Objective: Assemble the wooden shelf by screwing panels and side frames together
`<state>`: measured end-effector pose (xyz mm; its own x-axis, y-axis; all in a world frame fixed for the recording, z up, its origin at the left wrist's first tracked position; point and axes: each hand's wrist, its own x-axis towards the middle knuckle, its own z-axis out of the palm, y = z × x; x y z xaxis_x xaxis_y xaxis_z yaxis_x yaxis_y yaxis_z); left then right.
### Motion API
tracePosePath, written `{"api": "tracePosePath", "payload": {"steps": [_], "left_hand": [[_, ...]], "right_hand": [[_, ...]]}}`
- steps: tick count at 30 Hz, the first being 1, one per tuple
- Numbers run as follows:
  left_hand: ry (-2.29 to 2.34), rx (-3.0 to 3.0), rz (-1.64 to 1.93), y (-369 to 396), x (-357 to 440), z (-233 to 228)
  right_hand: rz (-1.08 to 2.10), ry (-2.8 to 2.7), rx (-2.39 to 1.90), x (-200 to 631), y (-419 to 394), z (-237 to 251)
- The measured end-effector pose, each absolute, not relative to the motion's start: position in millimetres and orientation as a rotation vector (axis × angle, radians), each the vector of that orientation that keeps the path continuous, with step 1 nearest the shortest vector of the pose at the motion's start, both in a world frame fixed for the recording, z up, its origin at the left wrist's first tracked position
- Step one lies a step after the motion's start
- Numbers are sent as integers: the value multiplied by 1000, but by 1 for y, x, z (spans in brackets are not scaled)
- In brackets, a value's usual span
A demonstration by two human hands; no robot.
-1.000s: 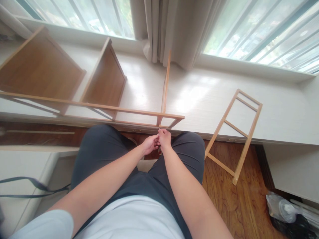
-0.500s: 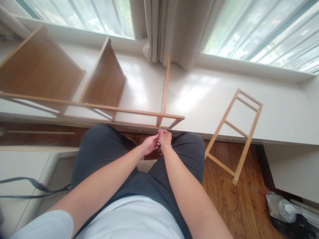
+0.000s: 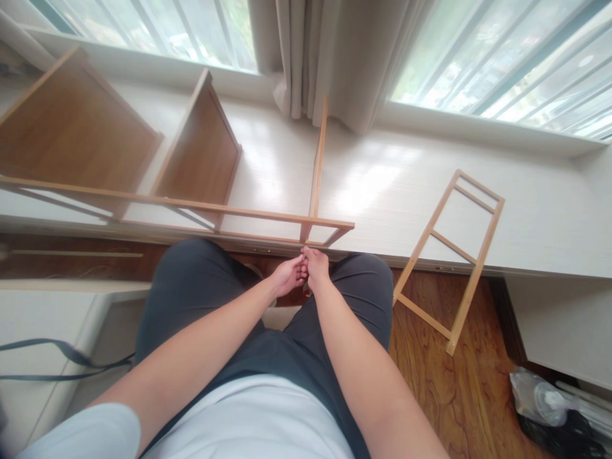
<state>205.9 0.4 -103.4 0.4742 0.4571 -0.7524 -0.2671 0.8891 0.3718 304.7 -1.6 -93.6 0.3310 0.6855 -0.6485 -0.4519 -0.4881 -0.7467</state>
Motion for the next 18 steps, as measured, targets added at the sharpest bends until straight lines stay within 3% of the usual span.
{"api": "tracePosePath", "payload": {"steps": [11,18], "left_hand": [[971,328,556,-4,206,-106],[1096,697,668,-4,207,-109]], "right_hand": [[1398,-233,-1589,303,-1,-89],[1389,-228,-1539,303,0,-90]]}}
